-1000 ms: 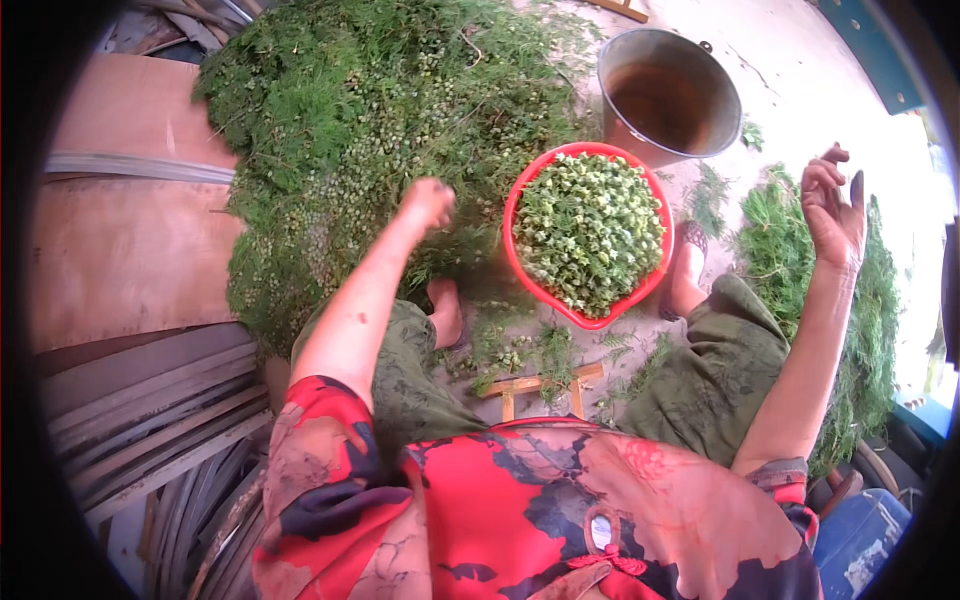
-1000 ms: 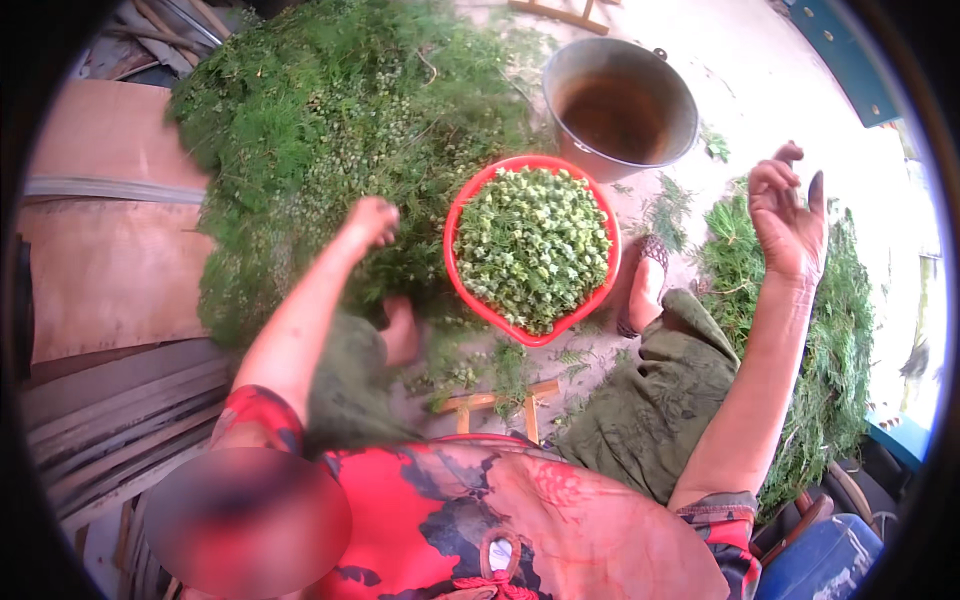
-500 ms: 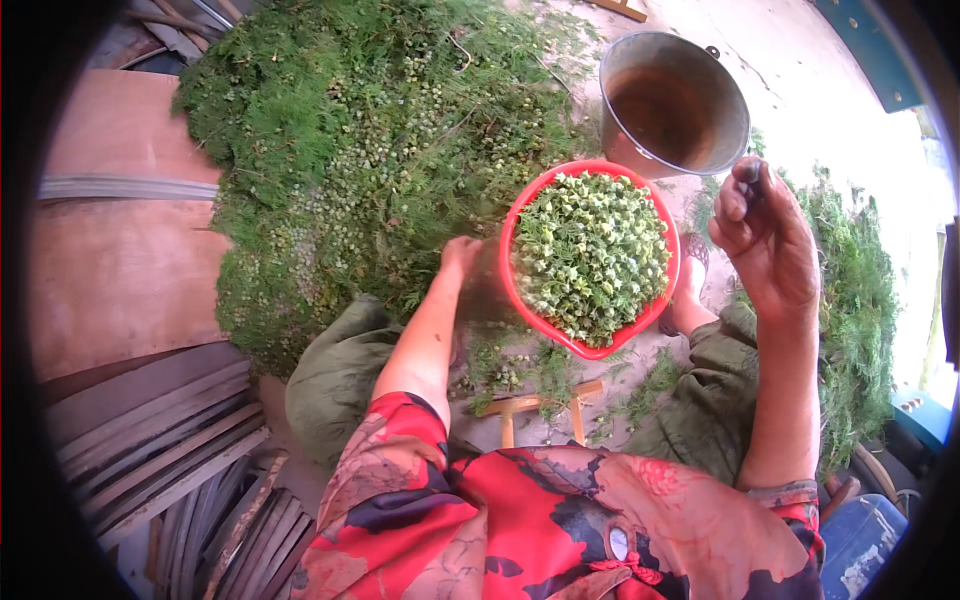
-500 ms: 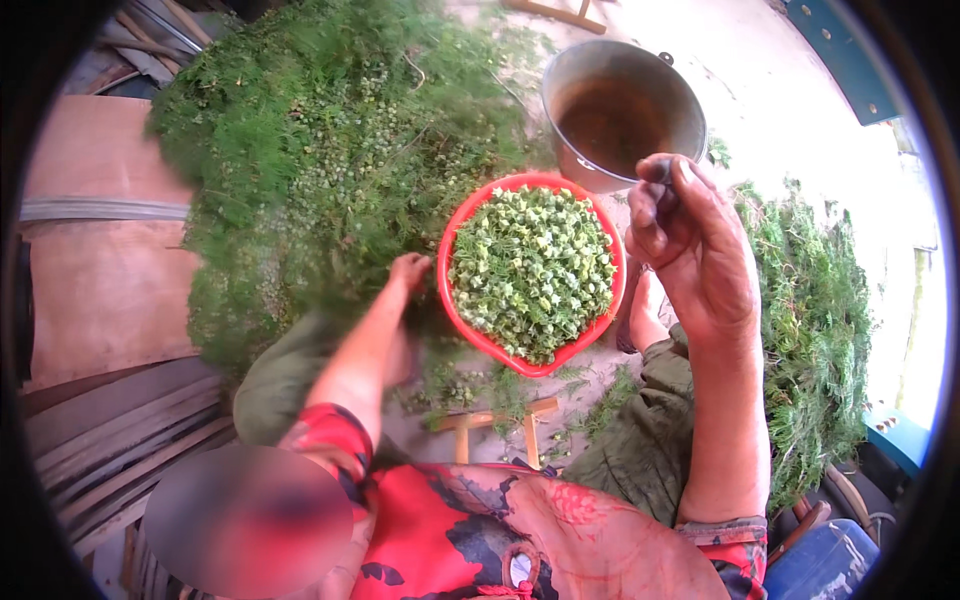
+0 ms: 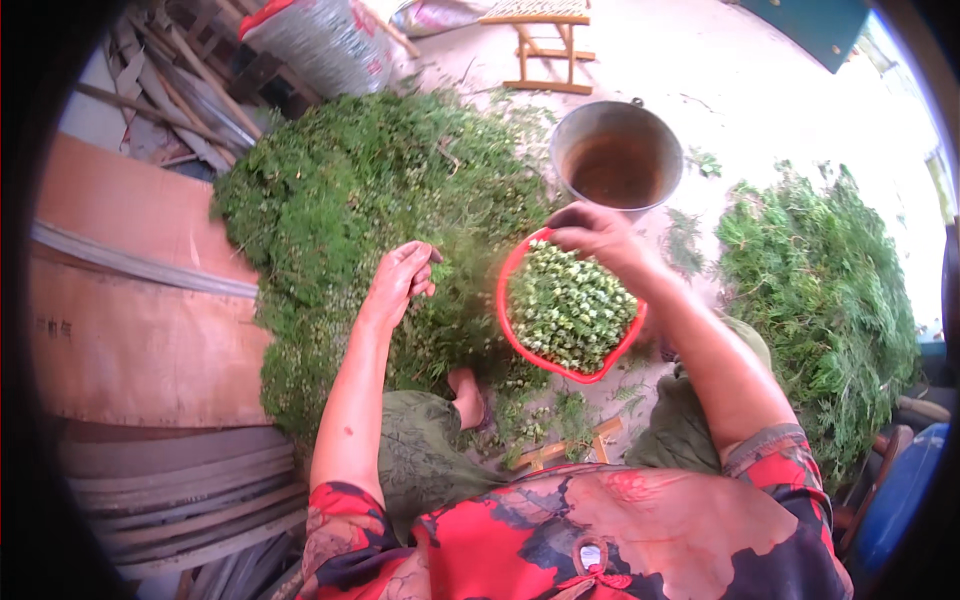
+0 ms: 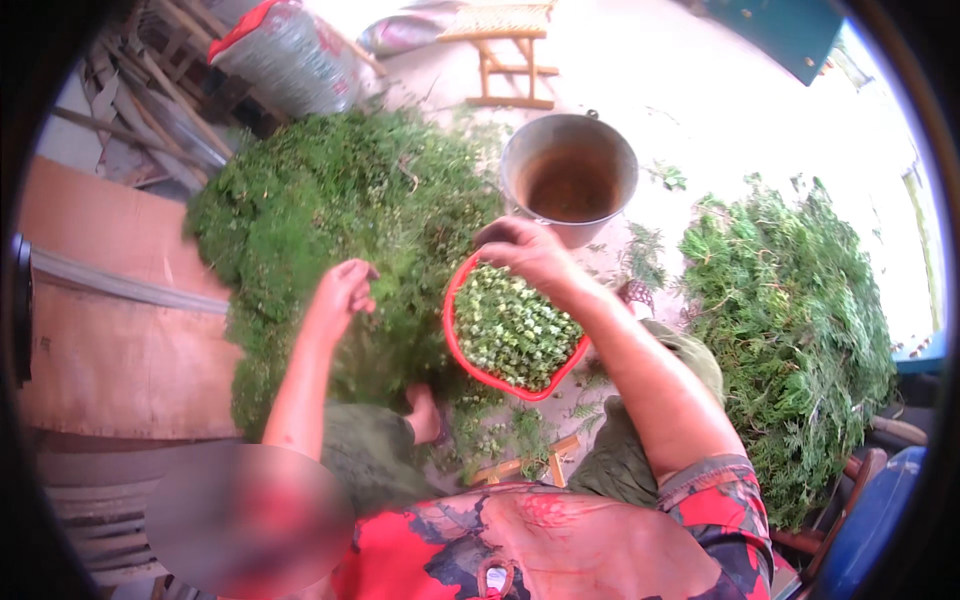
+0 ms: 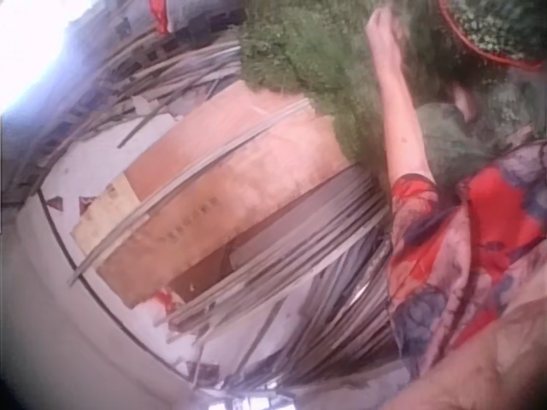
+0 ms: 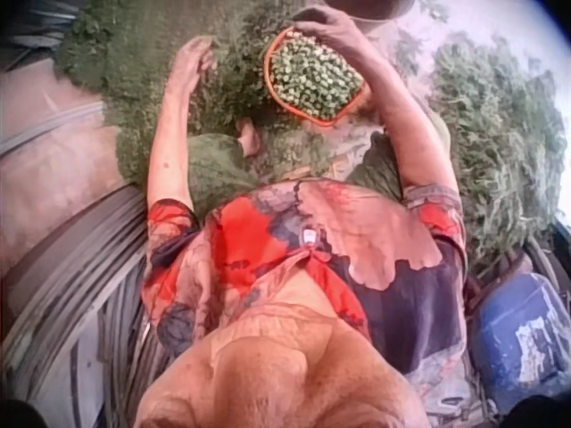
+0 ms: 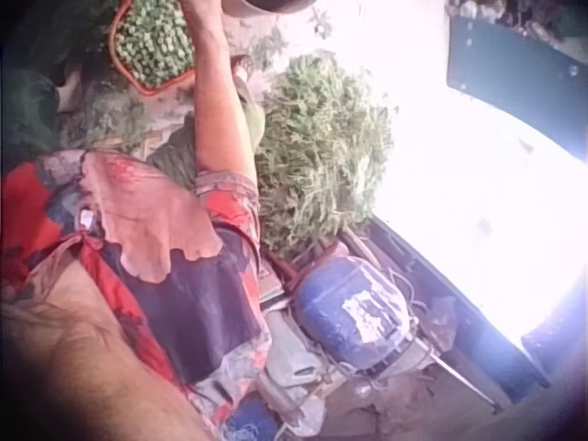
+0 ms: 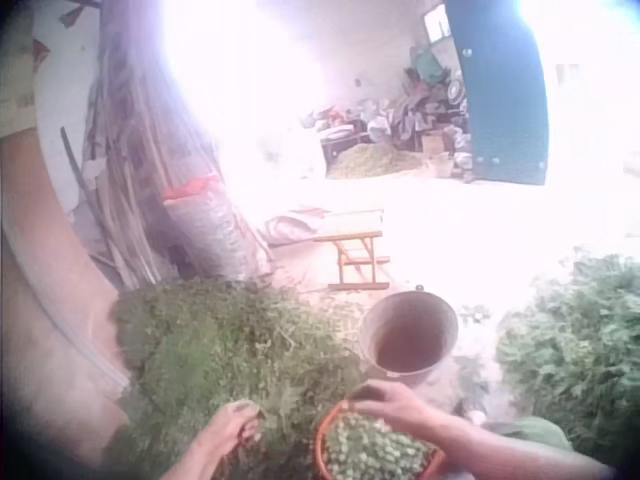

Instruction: Picking small green peppercorns or fruits from harvested branches into a red bucket.

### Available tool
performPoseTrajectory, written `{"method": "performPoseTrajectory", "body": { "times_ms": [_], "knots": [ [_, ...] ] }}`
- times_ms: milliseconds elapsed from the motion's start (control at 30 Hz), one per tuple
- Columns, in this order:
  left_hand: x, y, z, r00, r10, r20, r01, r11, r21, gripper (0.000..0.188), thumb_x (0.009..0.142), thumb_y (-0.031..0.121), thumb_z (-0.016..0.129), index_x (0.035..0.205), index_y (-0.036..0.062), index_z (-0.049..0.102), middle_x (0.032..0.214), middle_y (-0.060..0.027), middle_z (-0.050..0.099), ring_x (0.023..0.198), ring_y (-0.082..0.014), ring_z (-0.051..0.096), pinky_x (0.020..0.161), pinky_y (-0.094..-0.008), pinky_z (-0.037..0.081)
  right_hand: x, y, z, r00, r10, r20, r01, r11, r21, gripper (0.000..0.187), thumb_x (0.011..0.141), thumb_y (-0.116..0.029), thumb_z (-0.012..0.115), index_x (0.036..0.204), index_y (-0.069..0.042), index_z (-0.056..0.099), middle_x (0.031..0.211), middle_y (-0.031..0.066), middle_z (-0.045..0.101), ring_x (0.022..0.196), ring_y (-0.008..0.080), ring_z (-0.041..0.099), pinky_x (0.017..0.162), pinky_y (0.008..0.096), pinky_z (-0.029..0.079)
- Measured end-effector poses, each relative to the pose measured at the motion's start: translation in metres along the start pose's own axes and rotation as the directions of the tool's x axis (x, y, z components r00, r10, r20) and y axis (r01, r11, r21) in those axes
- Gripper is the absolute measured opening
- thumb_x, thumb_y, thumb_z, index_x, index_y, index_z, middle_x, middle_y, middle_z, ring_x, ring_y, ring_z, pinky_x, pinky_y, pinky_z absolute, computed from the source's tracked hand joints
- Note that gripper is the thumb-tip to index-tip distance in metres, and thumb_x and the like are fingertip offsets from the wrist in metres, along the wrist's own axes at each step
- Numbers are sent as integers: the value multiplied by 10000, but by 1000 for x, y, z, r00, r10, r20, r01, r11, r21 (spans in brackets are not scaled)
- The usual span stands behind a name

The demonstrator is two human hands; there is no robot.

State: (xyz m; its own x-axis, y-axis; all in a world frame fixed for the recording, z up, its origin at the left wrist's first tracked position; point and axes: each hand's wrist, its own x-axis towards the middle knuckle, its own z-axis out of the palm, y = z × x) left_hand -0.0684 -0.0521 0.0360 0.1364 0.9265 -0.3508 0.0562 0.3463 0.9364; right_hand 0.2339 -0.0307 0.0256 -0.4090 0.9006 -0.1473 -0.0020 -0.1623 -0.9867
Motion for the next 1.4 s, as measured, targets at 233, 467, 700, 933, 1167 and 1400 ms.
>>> {"method": "performPoseTrajectory", "body": {
  "times_ms": [233, 467, 700, 933, 1167, 1400],
  "knots": [
    [-16, 23, 70, 991, 16, 132, 14, 975, -220, 268, 863, 280, 546, 813, 17, 550, 542, 33, 416, 428, -47, 355, 452, -222, 394, 0, 13, 31, 964, -205, 171, 258, 875, -409, 483, 828, -296, 582, 1212, -37, 444, 1129, 132, 520, 1027, 188, 482, 874, 306, 395],
    [20, 26, 103, 991, -28, 129, 35, 998, -53, 154, 794, 196, 640, 818, 53, 588, 599, 45, 503, 473, -12, 407, 433, -167, 329, 0, 10, 27, 978, 119, 172, -113, 993, -47, 408, 871, -320, 514, 1134, -10, 495, 996, 54, 576, 913, 133, 516, 795, 279, 420],
    [37, 11, 97, 1000, 12, -25, -18, 965, -262, 220, 715, 202, 719, 837, 106, 564, 605, 60, 517, 404, -14, 379, 352, -161, 287, 5, 10, 37, 915, 153, 373, -338, 797, 501, 473, 834, -308, 581, 1182, -33, 417, 1080, 58, 547, 959, 156, 548, 804, 313, 455],
    [36, 13, 104, 963, -61, -263, -29, 946, -324, 207, 739, 150, 696, 839, 52, 545, 675, -2, 550, 443, -48, 457, 369, -188, 364, 4, 6, 46, 927, 240, 289, -364, 766, 529, 625, 786, -275, 646, 1253, -11, 325, 1073, 71, 558, 951, 163, 558, 774, 358, 484],
    [47, 7, 101, 974, -55, -221, -43, 907, -419, 197, 761, 155, 673, 865, 58, 536, 701, -8, 538, 457, -63, 450, 346, -191, 335, 12, 20, 49, 987, 157, 37, -161, 964, 212, 720, 774, -317, 655, 1265, 67, 294, 802, 35, 547, 620, 68, 480, 496, 224, 393],
    [51, -1, 101, 964, -265, -35, 195, 785, -588, 181, 805, 218, 630, 842, 100, 498, 733, -24, 535, 426, -51, 378, 335, -167, 260, 7, 8, 48, 968, 242, 66, -249, 957, 149, 242, 830, -169, 513, 997, 6, 506, 691, 13, 513, 525, 74, 453, 449, 217, 358]
  ]
}}
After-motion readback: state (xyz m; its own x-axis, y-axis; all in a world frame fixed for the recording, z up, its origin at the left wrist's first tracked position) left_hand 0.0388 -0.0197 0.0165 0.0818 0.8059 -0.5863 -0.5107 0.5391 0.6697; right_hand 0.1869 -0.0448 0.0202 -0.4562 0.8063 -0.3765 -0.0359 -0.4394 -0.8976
